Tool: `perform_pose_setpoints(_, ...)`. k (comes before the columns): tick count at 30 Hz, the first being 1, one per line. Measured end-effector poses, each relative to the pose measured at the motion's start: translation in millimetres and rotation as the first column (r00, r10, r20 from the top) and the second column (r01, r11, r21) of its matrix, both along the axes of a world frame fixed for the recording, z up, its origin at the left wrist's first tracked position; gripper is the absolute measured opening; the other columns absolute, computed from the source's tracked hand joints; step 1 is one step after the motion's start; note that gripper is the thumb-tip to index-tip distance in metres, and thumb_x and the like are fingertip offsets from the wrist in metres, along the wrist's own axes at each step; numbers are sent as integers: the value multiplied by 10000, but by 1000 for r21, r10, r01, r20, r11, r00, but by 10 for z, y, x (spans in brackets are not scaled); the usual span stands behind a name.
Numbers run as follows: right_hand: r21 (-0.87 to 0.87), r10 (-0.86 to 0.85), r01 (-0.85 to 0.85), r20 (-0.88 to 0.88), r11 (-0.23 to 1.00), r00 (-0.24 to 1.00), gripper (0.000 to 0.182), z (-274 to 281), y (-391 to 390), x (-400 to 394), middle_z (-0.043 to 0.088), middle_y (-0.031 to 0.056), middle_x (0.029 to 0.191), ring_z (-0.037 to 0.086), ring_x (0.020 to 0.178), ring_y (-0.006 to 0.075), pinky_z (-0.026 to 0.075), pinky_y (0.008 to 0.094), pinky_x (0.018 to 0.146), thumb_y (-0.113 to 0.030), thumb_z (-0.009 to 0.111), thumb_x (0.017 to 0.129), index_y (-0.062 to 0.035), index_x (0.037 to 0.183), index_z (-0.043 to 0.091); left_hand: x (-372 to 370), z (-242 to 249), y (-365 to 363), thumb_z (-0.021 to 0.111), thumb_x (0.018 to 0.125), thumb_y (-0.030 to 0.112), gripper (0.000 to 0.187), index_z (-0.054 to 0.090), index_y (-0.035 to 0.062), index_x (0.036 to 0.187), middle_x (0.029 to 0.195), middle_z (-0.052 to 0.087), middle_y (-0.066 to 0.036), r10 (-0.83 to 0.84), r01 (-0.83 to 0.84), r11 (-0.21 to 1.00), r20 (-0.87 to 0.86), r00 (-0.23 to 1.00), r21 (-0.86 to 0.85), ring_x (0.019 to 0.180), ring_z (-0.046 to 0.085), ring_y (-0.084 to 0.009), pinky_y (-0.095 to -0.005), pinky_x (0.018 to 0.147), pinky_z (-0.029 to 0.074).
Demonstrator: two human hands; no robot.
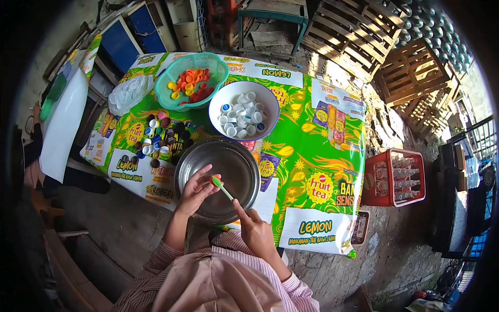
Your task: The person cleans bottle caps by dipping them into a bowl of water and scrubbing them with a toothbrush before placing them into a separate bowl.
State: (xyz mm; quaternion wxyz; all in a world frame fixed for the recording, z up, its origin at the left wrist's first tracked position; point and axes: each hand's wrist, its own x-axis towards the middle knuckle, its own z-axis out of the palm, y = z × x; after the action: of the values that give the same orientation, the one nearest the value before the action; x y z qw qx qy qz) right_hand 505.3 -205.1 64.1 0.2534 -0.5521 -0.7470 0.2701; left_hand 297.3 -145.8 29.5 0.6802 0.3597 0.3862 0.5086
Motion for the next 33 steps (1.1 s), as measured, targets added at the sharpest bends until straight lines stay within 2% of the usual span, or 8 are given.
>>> perform_pose_setpoints(15,2,-23,24,-95,1000,995,522,-71,4,-25,520,117,688,550,564,290,445,397,534,-20,566,832,-190,1317,474,53,57,11,583,884,73,421,410,5,1261,1129,578,-122,21,-24,999,-65,998,-39,1035,577,-177,-306,894,489)
perform_pose_setpoints(19,6,-54,54,-48,999,997,535,-37,37,13,524,113,692,552,560,286,451,401,519,-24,553,834,-182,1335,449,71,-10,9,579,884,56,409,413,-4,1252,1125,581,-113,65,-64,995,11,998,-74,1004,587,-161,-293,890,483)
perform_pose_setpoints(21,38,-49,50,-9,998,999,546,-20,45,35,529,107,699,558,547,283,463,405,498,-33,546,832,-181,1345,433,80,-51,20,628,841,42,501,397,4,1284,1073,605,-115,99,-67,992,-308,946,111,952,608,-158,-282,859,491)
perform_pose_setpoints(22,44,-60,61,-31,997,998,549,-6,52,43,527,105,696,556,542,281,463,404,496,-32,546,832,-184,1347,431,77,-23,13,628,841,42,501,397,4,1284,1073,605,-115,99,-68,992,-308,946,110,952,608,-158,-282,859,491)
perform_pose_setpoints(24,46,-69,71,-52,996,996,551,-1,40,51,524,104,693,554,537,280,463,403,494,-32,546,832,-187,1348,430,79,56,-7,683,773,26,668,344,29,1348,998,628,-120,265,16,931,-704,658,365,908,626,-173,-286,818,502)
perform_pose_setpoints(25,46,-17,19,-29,999,999,550,-6,39,49,521,101,692,552,532,278,462,403,492,-34,544,833,-192,1347,431,96,22,-6,713,718,22,870,208,70,1425,938,642,-122,294,-39,924,-641,709,381,862,638,-193,-301,784,511)
perform_pose_setpoints(28,39,22,-21,-17,999,1000,556,-72,46,46,521,93,697,552,526,275,466,403,487,-37,544,828,-204,1346,433,146,148,-33,716,711,25,992,57,81,1450,916,649,-113,302,-35,921,-658,689,387,827,643,-193,-303,784,512)
perform_pose_setpoints(33,58,51,-55,61,997,997,581,-38,61,63,527,77,720,557,523,265,473,398,480,-33,544,806,-214,1347,432,140,134,-3,744,672,27,1060,21,62,1446,884,663,-116,348,-51,907,-675,650,418,803,647,-184,-293,765,514)
